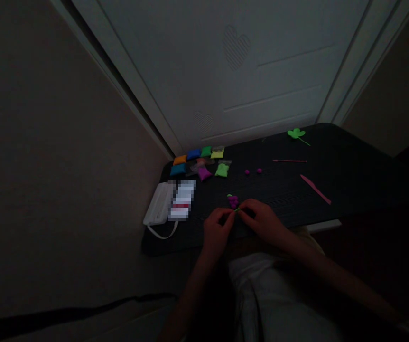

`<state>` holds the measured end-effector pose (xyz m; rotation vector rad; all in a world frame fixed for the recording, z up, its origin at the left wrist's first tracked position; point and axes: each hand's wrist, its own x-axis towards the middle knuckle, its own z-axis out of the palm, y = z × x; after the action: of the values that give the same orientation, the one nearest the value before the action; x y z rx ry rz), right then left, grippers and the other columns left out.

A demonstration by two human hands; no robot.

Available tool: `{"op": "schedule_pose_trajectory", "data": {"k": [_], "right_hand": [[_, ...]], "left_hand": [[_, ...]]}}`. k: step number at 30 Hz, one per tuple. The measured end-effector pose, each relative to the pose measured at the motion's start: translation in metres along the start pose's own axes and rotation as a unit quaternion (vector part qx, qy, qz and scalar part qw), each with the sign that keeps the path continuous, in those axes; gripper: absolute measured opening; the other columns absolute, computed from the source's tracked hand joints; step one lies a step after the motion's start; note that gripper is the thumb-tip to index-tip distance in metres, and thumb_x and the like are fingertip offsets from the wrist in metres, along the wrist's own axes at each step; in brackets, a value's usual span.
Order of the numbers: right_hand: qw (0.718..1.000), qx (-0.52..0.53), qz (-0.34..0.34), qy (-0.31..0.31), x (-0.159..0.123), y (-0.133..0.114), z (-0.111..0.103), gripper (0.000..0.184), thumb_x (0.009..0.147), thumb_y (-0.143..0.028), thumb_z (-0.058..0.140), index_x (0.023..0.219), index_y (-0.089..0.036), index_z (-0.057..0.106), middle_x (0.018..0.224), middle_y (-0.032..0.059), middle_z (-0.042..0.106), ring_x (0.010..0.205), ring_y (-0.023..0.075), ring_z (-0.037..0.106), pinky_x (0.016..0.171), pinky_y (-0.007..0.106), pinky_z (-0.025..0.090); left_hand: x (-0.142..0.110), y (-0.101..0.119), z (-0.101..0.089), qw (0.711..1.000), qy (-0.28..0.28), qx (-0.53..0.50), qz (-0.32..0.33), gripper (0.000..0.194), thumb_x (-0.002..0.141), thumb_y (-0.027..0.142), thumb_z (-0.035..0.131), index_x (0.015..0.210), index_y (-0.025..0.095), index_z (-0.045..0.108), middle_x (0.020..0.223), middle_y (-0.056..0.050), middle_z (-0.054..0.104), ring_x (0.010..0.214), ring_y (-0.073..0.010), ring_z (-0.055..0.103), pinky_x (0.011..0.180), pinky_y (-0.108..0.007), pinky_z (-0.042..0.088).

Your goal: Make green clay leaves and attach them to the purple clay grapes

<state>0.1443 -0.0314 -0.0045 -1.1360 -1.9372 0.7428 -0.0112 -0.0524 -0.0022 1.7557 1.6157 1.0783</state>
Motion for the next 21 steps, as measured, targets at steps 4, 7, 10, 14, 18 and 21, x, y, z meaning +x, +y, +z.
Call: {"op": "schedule_pose_trajectory", "data": {"k": [4,7,10,14,18,21], "right_hand": [[1.0,-0.001,0.007,0.012,0.0005,-0.0004,-0.0006,0.01,0.081,-0.02,0.052,0.089,-0.018,0.059,0.086,0.0029,0.061,0.081,0.0143,0.057,0.074,0.026,0.042],[1.0,-0.001,0.01,0.018,0.0007,-0.0012,-0.0008,0.01,0.082,-0.021,0.052,0.089,-0.018,0.059,0.087,0.003,0.061,0.081,0.0145,0.056,0.074,0.026,0.042],[1.0,-0.003,0.006,0.014,0.0004,-0.0011,-0.0002,0.009,0.082,-0.021,0.052,0.088,-0.019,0.059,0.085,0.0026,0.061,0.079,0.0144,0.057,0.073,0.026,0.043],[1.0,-0.012,-0.002,0.009,-0.0001,0.0001,0.0006,0.009,0.081,-0.021,0.052,0.088,-0.019,0.059,0.085,0.0029,0.062,0.08,0.0151,0.057,0.074,0.028,0.043],[1.0,-0.007,-0.003,0.008,-0.0007,0.0003,0.0002,0.011,0.082,-0.022,0.052,0.09,-0.02,0.059,0.086,0.0032,0.062,0.081,0.0154,0.058,0.074,0.028,0.044],[1.0,0.004,-0.007,0.006,-0.0011,0.0002,0.0,0.012,0.082,-0.022,0.052,0.092,-0.02,0.059,0.088,0.0032,0.062,0.082,0.015,0.058,0.074,0.027,0.044]], "left_hand": [[0.0003,-0.0027,0.0021,1.0,-0.007,0.019,0.013,0.016,0.078,0.031,0.054,0.083,0.018,0.063,0.082,-0.002,0.064,0.076,-0.0146,0.059,0.069,-0.027,0.045],[-0.0004,-0.0034,0.0033,0.999,-0.019,0.027,0.027,0.017,0.079,0.031,0.052,0.084,0.019,0.063,0.083,-0.003,0.064,0.078,-0.0148,0.059,0.07,-0.027,0.045],[-0.0012,-0.003,0.0034,0.999,-0.012,0.024,0.03,0.017,0.079,0.03,0.052,0.087,0.019,0.063,0.084,-0.003,0.064,0.077,-0.0144,0.059,0.07,-0.027,0.045],[-0.0016,-0.0029,0.0029,0.999,0.001,0.022,0.025,0.018,0.078,0.03,0.054,0.089,0.019,0.062,0.085,-0.003,0.064,0.077,-0.0144,0.059,0.07,-0.027,0.045],[-0.0013,-0.003,0.0021,1.0,-0.009,0.01,0.008,0.016,0.079,0.03,0.053,0.086,0.019,0.063,0.084,-0.002,0.064,0.078,-0.0144,0.059,0.07,-0.027,0.045],[-0.0012,-0.0016,0.0014,1.0,-0.006,-0.001,-0.005,0.017,0.079,0.032,0.053,0.085,0.019,0.063,0.081,-0.002,0.064,0.075,-0.0139,0.059,0.068,-0.026,0.045]]}}
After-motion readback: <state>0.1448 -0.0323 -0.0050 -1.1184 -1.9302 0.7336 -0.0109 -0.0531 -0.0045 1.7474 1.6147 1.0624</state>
